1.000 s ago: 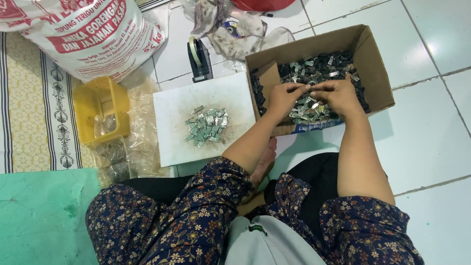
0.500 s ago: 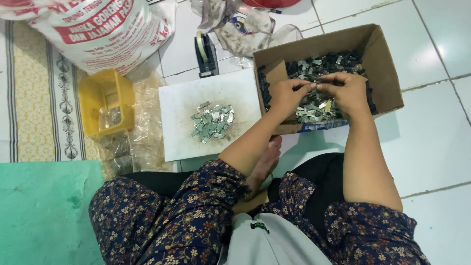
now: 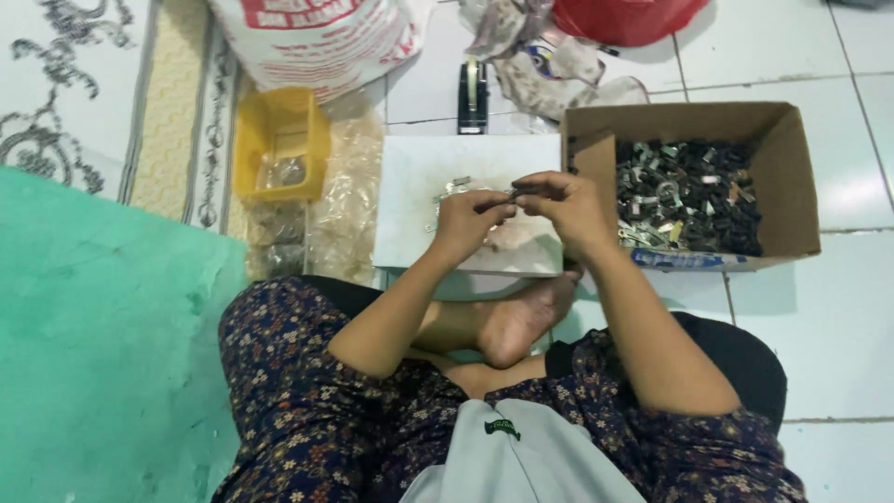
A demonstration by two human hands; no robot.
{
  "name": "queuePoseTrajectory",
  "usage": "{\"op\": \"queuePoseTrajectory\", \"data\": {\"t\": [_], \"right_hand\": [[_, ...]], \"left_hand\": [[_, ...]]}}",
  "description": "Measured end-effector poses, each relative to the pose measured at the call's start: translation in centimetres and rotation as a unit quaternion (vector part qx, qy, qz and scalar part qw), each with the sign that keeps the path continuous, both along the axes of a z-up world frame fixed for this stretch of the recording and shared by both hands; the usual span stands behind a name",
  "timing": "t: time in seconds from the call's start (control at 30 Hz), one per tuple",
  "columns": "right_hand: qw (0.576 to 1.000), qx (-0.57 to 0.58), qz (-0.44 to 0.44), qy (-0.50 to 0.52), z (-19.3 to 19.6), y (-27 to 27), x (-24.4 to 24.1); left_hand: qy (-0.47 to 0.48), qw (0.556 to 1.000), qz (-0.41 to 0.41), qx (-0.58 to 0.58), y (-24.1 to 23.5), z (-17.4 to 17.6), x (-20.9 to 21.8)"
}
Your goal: The person sits on the floor and sorts small electronic components from a cardboard box onto a white board. They then place the sorted components into small plastic bags and set the filled bags aside in a yellow container.
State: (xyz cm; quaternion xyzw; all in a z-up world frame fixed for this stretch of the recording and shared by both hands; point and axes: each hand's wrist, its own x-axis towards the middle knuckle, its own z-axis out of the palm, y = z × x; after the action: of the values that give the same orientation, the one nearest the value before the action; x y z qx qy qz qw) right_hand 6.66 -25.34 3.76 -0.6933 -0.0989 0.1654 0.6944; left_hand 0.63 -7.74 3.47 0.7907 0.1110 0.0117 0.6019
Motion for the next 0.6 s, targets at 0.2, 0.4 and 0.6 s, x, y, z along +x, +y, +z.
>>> {"op": "queuePoseTrajectory", "data": {"t": [0.2, 0.4, 0.6], "right_hand": [[1.0, -0.022, 0.007, -0.002, -0.7, 5.6, -1.6], [0.994, -0.107, -0.009, -0.015, -5.3, 7.2, -1.4], [0.997, -0.065, -0.035, 0.002, -4.3, 7.5, -1.5]], "left_hand": [[-0.006, 0.999, 0.03, 0.027, 5.2, -0.6, -2.4], [-0.028, 0.996, 0.034, 0.074, 6.6, -3.9, -3.0], [-0.072, 0.995, 0.05, 0.039, 5.7, -3.1, -2.6]]}}
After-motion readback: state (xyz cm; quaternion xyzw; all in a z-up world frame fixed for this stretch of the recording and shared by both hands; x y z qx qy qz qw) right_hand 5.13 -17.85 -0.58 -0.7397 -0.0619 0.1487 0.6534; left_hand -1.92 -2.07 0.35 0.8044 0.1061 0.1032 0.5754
